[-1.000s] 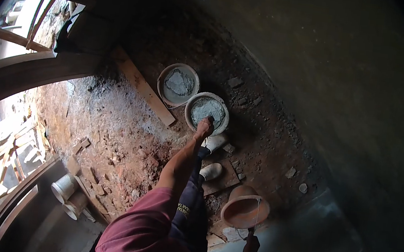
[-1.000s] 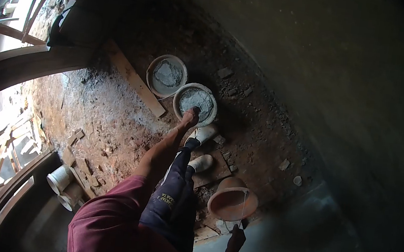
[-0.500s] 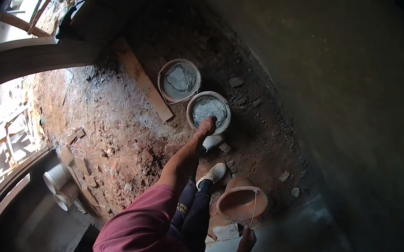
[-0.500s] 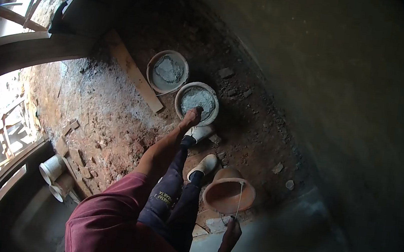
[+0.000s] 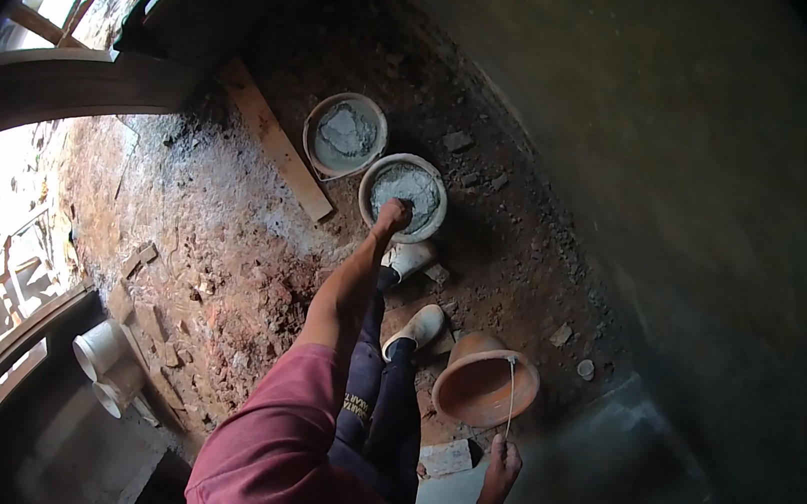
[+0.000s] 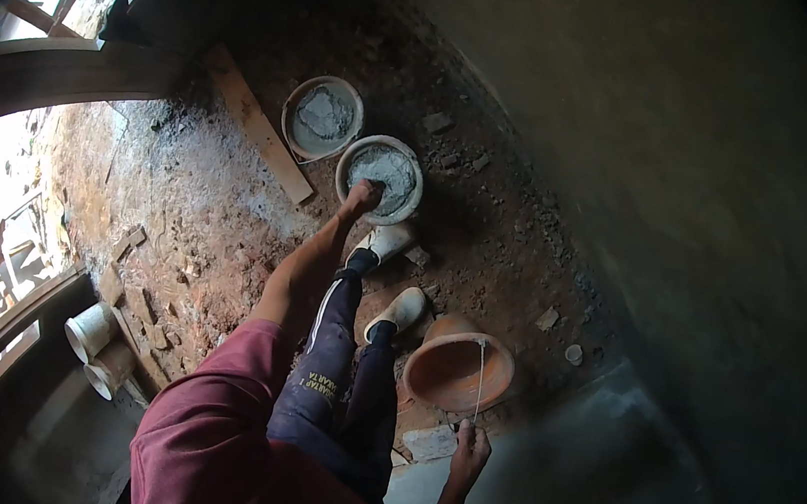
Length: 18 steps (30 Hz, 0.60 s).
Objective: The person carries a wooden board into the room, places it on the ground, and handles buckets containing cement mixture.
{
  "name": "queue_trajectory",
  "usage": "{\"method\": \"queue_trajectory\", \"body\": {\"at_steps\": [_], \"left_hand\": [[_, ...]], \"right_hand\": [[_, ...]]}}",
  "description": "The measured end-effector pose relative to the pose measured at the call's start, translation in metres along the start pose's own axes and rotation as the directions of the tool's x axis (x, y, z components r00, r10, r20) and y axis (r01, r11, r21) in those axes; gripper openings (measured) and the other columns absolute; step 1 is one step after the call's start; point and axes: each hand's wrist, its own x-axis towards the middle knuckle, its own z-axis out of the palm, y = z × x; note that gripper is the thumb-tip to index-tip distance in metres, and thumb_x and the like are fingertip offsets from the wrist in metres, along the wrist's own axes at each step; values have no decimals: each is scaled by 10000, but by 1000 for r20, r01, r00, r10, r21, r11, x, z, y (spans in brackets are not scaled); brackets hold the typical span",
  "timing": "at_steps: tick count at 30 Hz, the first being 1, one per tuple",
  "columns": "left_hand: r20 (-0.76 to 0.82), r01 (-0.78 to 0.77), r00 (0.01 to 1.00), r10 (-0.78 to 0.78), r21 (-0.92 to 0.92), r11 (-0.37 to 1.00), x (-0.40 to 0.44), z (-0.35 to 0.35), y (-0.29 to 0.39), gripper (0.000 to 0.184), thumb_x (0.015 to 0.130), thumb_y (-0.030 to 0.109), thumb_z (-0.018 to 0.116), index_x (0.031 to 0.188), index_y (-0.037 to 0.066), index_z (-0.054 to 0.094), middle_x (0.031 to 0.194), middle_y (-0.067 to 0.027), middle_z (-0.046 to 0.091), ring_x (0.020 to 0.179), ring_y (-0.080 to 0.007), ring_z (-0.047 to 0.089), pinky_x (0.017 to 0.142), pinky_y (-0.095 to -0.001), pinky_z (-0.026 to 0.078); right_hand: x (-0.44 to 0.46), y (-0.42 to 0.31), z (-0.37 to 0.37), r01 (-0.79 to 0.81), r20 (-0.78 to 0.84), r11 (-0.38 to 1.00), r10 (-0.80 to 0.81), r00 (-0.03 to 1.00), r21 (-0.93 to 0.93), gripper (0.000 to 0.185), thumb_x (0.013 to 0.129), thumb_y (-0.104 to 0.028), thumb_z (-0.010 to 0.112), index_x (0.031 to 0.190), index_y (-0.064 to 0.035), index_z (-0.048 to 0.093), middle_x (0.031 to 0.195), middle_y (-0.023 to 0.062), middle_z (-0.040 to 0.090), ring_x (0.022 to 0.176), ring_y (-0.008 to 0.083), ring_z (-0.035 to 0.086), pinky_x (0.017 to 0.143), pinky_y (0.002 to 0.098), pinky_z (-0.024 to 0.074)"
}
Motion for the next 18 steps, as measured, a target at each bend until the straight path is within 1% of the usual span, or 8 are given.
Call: {"method": "queue_trajectory", "body": {"at_steps": [1, 3, 4, 6, 7, 9, 14, 18], "left_hand": [[-56, -235, 968, 243, 122, 964, 13, 33, -35, 346, 816, 275, 522, 643, -24, 538, 569, -231, 526, 529, -383, 547, 461, -435, 392], [31, -46, 998, 52, -178, 983, -6, -17, 27, 315, 794, 251, 531, 632, -20, 531, 531, -206, 465, 471, -329, 483, 460, -406, 365], [37, -47, 998, 55, -181, 982, -11, -9, 25, 315, 794, 251, 531, 632, -20, 531, 531, -206, 465, 471, -329, 483, 460, -406, 365], [-20, -323, 946, 322, -98, 941, 3, 6, 10, 303, 764, 235, 548, 602, -18, 509, 527, -188, 414, 458, -266, 403, 463, -397, 342], [-23, -334, 942, 334, -95, 938, 10, 4, 18, 303, 764, 235, 548, 602, -18, 509, 527, -188, 414, 458, -266, 403, 463, -397, 342], [58, 20, 998, -9, -206, 978, -12, -1, 35, 285, 737, 227, 536, 538, 28, 489, 580, -215, 531, 576, -411, 553, 493, -461, 415], [62, 38, 998, -29, -146, 989, -12, 16, 33, 266, 802, 262, 518, 742, 3, 503, 625, -263, 555, 626, -455, 566, 531, -493, 429], [96, -56, 993, 73, -168, 984, -15, 67, 5, 348, 836, 319, 507, 731, -13, 491, 617, -269, 558, 622, -458, 570, 537, -520, 446]], "right_hand": [[-2, 7, -3, -3, -5, 1000, 3, 1000, 6, 365, 882, -270, 540, 693, 42, 525, 608, 137, 514, 583, 225, 464, 572, 355, 386], [-3, 22, -11, 42, 4, 999, -42, 999, 12, 353, 878, -276, 540, 704, 32, 534, 610, 151, 512, 582, 243, 464, 573, 369, 386], [-7, 30, -17, 37, 0, 999, -37, 999, 11, 353, 878, -276, 540, 704, 32, 534, 610, 151, 512, 582, 243, 464, 573, 369, 386], [-4, 40, -19, 148, -8, 986, -149, 989, -79, 338, 869, -273, 547, 718, 29, 542, 615, 160, 510, 580, 257, 472, 572, 377, 386], [0, 44, -16, 151, -16, 986, -153, 988, -71, 338, 869, -273, 547, 718, 29, 542, 615, 160, 510, 580, 257, 472, 572, 377, 386], [-4, 58, -21, 59, -19, 995, -61, 998, -84, 333, 856, -271, 562, 725, 34, 541, 618, 174, 505, 582, 272, 485, 572, 373, 390], [5, 98, -14, 72, -28, 996, -71, 997, 51, 322, 828, -261, 606, 742, 46, 564, 613, 92, 513, 604, 178, 481, 583, 325, 403], [11, 111, -7, -20, -47, 999, 21, 999, 29, 336, 830, -273, 607, 730, 43, 555, 620, 97, 524, 597, 175, 485, 576, 324, 405]]}}
